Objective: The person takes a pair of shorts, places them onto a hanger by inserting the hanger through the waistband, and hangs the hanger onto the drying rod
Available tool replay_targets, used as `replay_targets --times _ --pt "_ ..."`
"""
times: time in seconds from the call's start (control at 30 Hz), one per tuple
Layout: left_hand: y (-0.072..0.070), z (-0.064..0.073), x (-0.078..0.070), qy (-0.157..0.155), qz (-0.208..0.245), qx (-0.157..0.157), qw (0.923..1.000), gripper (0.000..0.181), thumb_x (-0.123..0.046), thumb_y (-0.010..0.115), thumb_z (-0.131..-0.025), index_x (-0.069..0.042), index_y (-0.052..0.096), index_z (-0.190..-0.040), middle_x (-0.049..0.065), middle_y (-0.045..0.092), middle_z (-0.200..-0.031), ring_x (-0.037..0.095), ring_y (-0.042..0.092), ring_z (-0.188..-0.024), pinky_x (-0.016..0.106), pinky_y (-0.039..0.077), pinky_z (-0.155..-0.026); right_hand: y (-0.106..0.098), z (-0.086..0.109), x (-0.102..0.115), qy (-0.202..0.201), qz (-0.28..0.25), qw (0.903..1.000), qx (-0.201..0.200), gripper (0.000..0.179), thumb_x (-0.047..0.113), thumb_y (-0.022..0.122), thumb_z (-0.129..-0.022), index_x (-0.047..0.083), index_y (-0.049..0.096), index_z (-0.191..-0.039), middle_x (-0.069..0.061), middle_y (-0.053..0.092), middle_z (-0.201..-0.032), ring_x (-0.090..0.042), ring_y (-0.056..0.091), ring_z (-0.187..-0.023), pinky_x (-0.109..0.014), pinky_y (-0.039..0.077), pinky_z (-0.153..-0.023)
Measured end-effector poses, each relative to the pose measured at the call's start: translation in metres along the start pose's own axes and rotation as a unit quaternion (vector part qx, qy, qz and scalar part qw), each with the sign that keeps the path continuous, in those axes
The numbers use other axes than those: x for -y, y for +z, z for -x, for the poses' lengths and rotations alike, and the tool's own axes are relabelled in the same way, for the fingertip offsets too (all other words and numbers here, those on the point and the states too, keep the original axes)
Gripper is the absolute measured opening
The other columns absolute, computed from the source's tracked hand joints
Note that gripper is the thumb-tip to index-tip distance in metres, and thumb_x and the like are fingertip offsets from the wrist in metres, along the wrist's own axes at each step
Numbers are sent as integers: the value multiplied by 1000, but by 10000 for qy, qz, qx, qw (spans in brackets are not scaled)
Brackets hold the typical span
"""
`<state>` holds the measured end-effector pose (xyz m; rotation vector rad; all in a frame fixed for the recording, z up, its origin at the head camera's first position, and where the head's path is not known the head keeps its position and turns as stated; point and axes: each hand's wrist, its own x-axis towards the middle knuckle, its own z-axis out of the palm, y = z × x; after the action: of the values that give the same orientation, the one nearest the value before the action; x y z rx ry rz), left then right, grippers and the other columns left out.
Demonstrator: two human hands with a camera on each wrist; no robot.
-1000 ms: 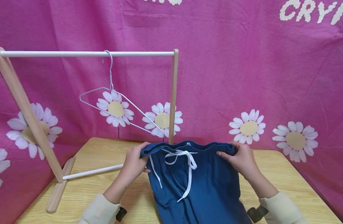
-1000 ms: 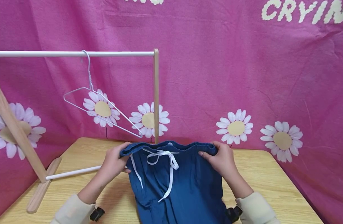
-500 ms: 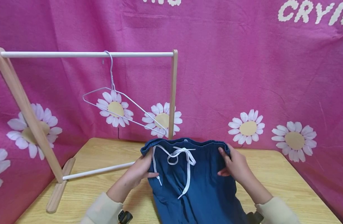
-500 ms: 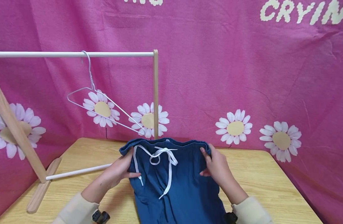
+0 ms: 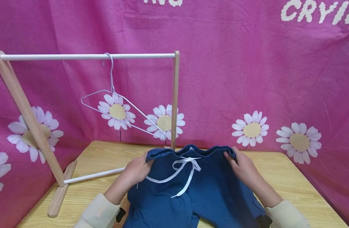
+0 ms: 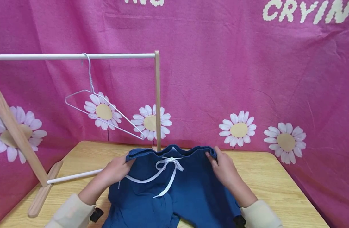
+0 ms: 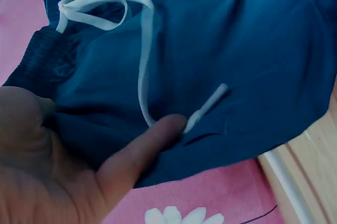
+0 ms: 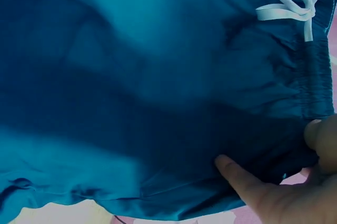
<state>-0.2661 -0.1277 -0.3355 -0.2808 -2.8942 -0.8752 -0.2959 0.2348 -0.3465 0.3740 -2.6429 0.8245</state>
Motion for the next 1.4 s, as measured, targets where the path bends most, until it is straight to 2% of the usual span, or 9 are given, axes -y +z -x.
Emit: replay_targets --times 0.2,0.47,0.6,0.8,0.93,1.07,1.2,1.3,1.4 --pt "-4 -1 1 -222 -610 -223 9976 32 -19 51 -105 -4 62 -131 29 66 -124 45 64 -112 60 50 -95 -1 -2 0 -38 139 9999 18 14 19 59 -103 6 53 -101 -3 42 -71 -23 49 -72 -38 38 -66" --pt "-19 2 -6 -94 -1489 -1213 9813 12 -2 60 -95 -3 72 -91 22 71 -84 39 67 -73 51 55 -58 -4 -3 -1 -70 329 9994 -55 14 19 61 -102 6 56 -103 -7 49 -77 -29 54 -81 -43 42 -69" --pt "-21 0 -4 -98 -1612 -1422 9766 23 5 53 -92 -4 74 -96 26 71 -87 43 68 -76 53 54 -57 -5 -3 -1 -84 352 9993 -39 14 18 61 -102 5 60 -106 -9 54 -80 -31 56 -84 -46 46 -71" --pt "-18 -7 10 126 -1214 -1461 9817 33 9 65 -83 -5 77 -110 19 69 -95 36 68 -87 50 58 -72 -6 -1 0 104 -261 9988 402 19 23 62 -102 7 61 -112 -6 57 -74 -23 61 -63 -36 51 -56" --pt "-19 -11 19 576 -115 -1240 9905 42 16 64 -77 -6 78 -110 15 75 -106 30 68 -87 43 59 -72 -7 2 -4 272 -1398 9870 742 30 21 62 -102 5 61 -127 -13 67 -71 -24 67 -52 -34 55 -49" --pt "-24 -12 27 1051 877 -709 9881 48 18 65 -76 -9 76 -113 12 74 -110 27 67 -92 41 58 -77 -10 5 -8 176 -2442 9642 1015 33 18 58 -105 -3 58 -130 -25 70 -100 -25 76 -75 -35 61 -65" --pt "-28 -10 33 1692 1146 -69 9789 54 14 70 -77 -12 69 -124 9 74 -112 26 69 -98 41 56 -82 -15 8 -12 213 -3012 9456 1209 39 23 50 -108 -8 53 -131 -29 64 -122 -26 76 -92 -39 61 -76" --pt "-28 -7 35 2178 1138 382 9686 47 1 78 -83 -15 69 -125 3 75 -108 19 70 -97 37 56 -85 -19 12 -15 261 -3212 9381 1269 40 24 46 -110 -8 49 -132 -26 66 -116 -26 76 -89 -39 61 -74" --pt "-27 -4 35 2306 1213 563 9638 19 -17 80 -88 -16 75 -107 -6 73 -89 10 66 -85 29 54 -80 -24 17 -20 209 -3233 9357 1395 36 24 43 -111 -7 49 -127 -19 72 -101 -25 76 -82 -37 61 -69"
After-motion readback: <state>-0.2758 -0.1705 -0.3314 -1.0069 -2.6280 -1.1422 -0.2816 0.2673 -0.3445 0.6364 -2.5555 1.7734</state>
